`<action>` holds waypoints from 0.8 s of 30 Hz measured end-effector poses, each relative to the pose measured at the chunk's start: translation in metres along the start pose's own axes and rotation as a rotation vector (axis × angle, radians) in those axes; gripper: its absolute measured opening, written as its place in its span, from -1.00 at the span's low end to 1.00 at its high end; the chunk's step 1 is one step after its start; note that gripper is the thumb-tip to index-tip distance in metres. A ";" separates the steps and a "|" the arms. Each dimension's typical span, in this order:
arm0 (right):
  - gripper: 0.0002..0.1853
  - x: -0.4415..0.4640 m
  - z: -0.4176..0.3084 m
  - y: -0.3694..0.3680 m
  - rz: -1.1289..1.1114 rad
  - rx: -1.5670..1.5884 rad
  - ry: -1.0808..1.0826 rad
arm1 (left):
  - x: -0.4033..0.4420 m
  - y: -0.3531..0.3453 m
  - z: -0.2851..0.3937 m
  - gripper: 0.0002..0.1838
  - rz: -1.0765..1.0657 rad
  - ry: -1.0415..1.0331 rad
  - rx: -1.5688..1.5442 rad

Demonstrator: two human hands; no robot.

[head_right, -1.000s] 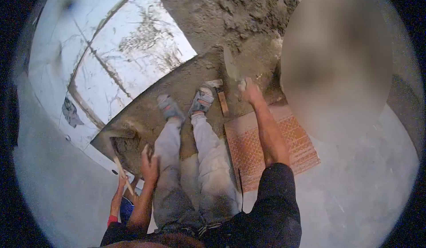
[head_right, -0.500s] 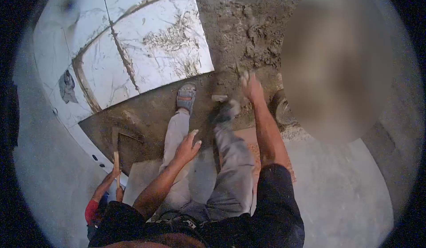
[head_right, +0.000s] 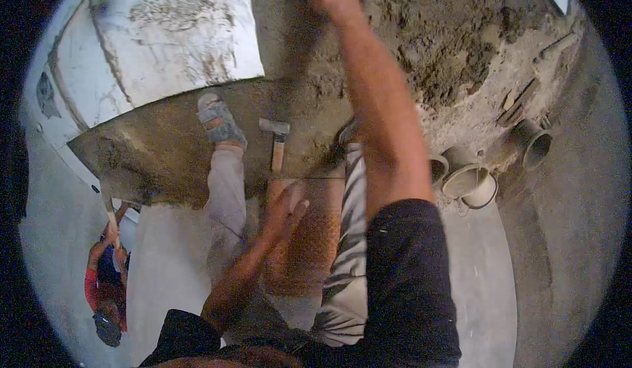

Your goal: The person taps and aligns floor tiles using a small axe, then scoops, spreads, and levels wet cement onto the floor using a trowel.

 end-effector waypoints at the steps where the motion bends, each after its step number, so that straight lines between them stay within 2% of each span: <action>1: -0.38 -0.004 0.022 0.012 0.070 0.023 0.030 | -0.002 -0.016 -0.010 -0.50 -0.020 0.000 -0.032; 2: -0.44 0.018 0.057 0.014 0.223 -0.114 0.142 | -0.003 -0.027 -0.021 -0.50 -0.021 0.011 -0.036; 3: -0.42 0.011 0.085 0.028 0.246 0.002 0.205 | -0.002 -0.039 -0.032 -0.50 -0.049 0.021 -0.044; 5: -0.44 0.000 0.143 0.055 0.221 -0.084 0.026 | -0.004 -0.048 -0.040 -0.49 -0.085 0.025 -0.048; 7: -0.41 -0.012 0.195 0.082 0.312 -0.086 0.066 | -0.003 -0.048 -0.048 -0.48 -0.107 0.078 -0.136; 9: -0.37 -0.031 0.235 0.100 0.341 0.030 -0.141 | 0.003 -0.036 -0.043 -0.48 -0.084 0.091 -0.165; 10: -0.40 -0.039 0.256 0.110 0.428 0.011 -0.190 | 0.004 -0.028 -0.042 -0.49 -0.064 0.110 -0.193; 13: -0.43 -0.040 0.266 0.100 0.606 0.038 -0.227 | 0.010 -0.014 -0.028 -0.49 -0.002 0.000 -0.194; 14: -0.42 -0.044 0.261 0.098 0.684 0.073 -0.239 | 0.010 -0.014 -0.026 -0.49 0.006 -0.007 -0.199; 16: -0.45 -0.030 0.201 0.066 0.629 -0.057 0.087 | 0.014 -0.025 -0.024 -0.47 -0.062 0.016 -0.215; 18: -0.50 -0.032 0.111 0.038 0.461 0.162 -0.064 | 0.014 -0.021 -0.017 -0.49 -0.025 -0.034 -0.205; 20: -0.43 -0.006 0.044 0.004 0.291 0.191 0.039 | 0.013 -0.021 -0.007 -0.44 -0.187 0.112 -0.259; 21: -0.43 0.004 0.009 0.000 0.263 0.186 0.093 | 0.012 -0.023 -0.017 -0.43 -0.126 -0.015 -0.072; 24: -0.43 0.047 -0.039 -0.025 0.273 0.168 0.186 | 0.015 -0.027 -0.027 -0.43 -0.086 -0.011 -0.076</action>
Point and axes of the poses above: each hand's wrist, its own x-axis towards the middle knuckle, its own y-axis out of the back of the hand, z = x × y, the point moved 9 cm from there along x, towards the middle knuckle
